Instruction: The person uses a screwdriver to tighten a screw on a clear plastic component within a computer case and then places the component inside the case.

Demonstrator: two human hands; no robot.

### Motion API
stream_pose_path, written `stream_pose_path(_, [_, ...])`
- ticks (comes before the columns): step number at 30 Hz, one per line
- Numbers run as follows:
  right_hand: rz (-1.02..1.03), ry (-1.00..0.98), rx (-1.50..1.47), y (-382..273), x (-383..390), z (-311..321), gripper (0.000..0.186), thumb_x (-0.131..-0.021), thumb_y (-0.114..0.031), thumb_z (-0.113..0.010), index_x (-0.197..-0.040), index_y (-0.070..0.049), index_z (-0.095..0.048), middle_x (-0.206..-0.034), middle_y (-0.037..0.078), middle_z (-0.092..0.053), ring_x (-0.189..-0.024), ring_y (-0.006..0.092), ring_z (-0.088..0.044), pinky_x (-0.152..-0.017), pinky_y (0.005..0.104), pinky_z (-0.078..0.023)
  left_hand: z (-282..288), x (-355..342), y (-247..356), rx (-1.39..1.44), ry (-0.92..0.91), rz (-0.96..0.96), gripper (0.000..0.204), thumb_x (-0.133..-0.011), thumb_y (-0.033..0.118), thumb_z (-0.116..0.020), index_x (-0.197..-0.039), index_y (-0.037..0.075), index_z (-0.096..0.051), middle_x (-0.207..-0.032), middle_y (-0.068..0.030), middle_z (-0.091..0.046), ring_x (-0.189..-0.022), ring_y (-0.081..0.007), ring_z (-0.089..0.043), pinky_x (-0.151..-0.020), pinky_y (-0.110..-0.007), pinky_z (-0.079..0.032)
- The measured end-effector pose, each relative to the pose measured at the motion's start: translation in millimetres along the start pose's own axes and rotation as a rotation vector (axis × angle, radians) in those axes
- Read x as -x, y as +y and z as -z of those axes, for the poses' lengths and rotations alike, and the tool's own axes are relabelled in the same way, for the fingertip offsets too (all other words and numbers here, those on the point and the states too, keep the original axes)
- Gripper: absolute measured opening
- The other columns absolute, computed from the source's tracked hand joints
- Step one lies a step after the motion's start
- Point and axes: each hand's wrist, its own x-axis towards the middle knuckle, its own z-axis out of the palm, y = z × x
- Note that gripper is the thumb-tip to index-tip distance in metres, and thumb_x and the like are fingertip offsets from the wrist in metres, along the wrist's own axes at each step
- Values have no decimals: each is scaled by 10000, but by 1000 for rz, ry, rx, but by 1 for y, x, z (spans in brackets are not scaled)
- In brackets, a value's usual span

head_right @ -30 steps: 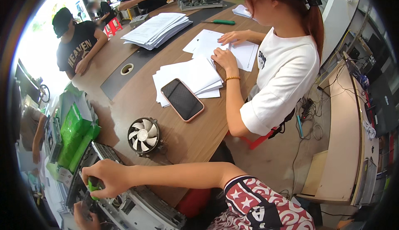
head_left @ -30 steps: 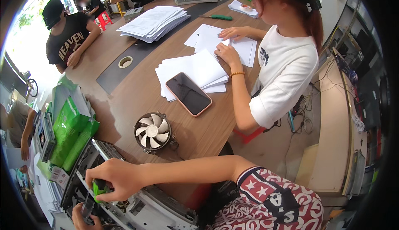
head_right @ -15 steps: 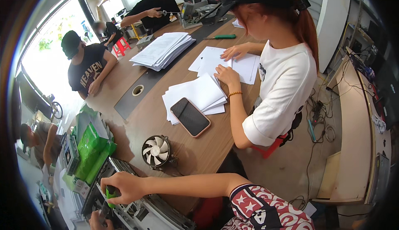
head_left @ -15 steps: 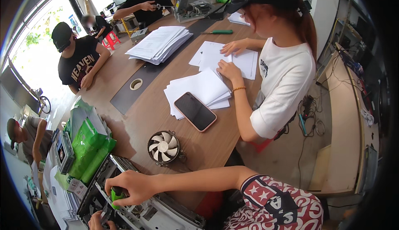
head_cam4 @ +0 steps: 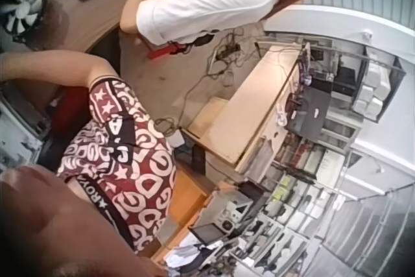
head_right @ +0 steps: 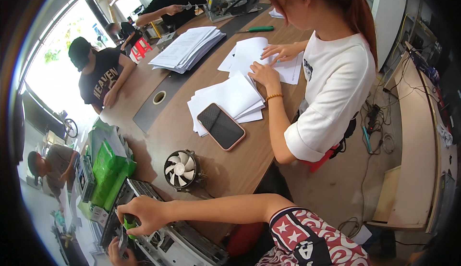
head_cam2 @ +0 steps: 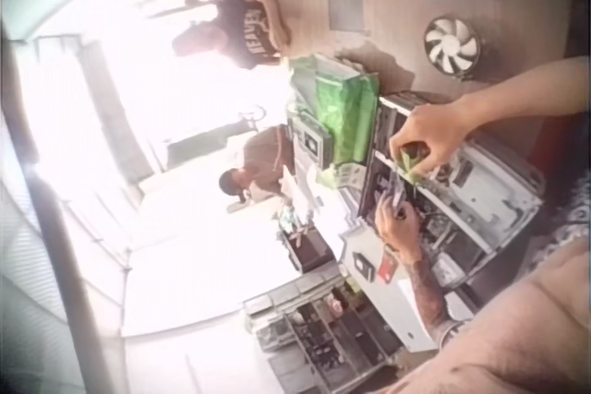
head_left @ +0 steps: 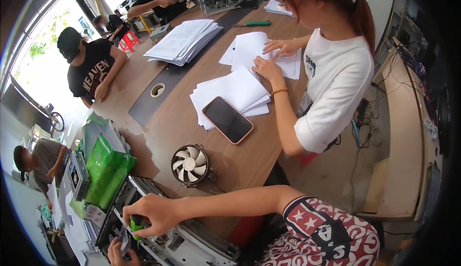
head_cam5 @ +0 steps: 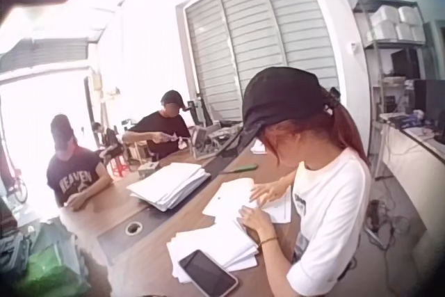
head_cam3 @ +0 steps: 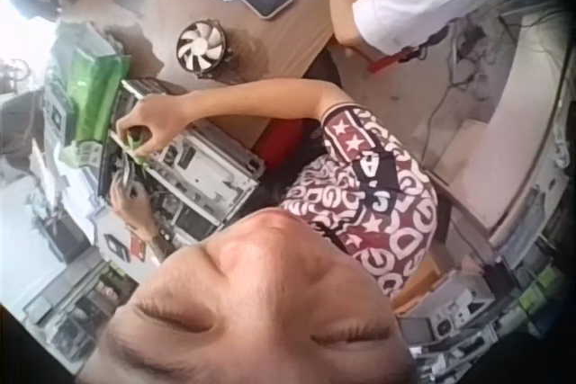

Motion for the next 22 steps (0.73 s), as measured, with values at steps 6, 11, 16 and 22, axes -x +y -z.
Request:
stream_pose_path(6, [4,9,20,1,2,-2,307,-767,-257,-751,-951,-84,-577,-675,54,-608,-597,221,-621,-568,339,-481,-1,-1,3,2,28,-8,245,-740,22,-695,-976,-21,-649,-1108,-188,-658,-978,-381,-628,-839,-437,-503])
stream_pose_path(11, [-6,3,9,1,2,-2,303,-768,-253,-748,-948,-83,-574,-675,57,-607,-593,225,-618,-565,341,-480,0,-3,7,19,15,21,255,-732,15,-692,-982,-22,-655,-1108,-185,-659,-974,-379,-628,-849,-430,-504])
stream_pose_path(16, [-7,-14,22,1,1,-1,299,-767,-245,-744,-951,-83,-574,-670,62,-602,-585,227,-614,-558,344,-476,-2,0,5,-51,26,-4,275,-725,9,-684,-998,-21,-659,-1094,-184,-664,-974,-374,-629,-859,-424,-503])
stream_pose_path(22, [-5,-11,9,0,1,0,303,-769,-256,-746,-949,-83,-574,-666,64,-599,-579,227,-613,-552,342,-472,-2,0,4,-51,30,13,287,-725,3,-668,-1011,-9,-662,-1094,-197,-664,-974,-380,-628,-861,-435,-501])
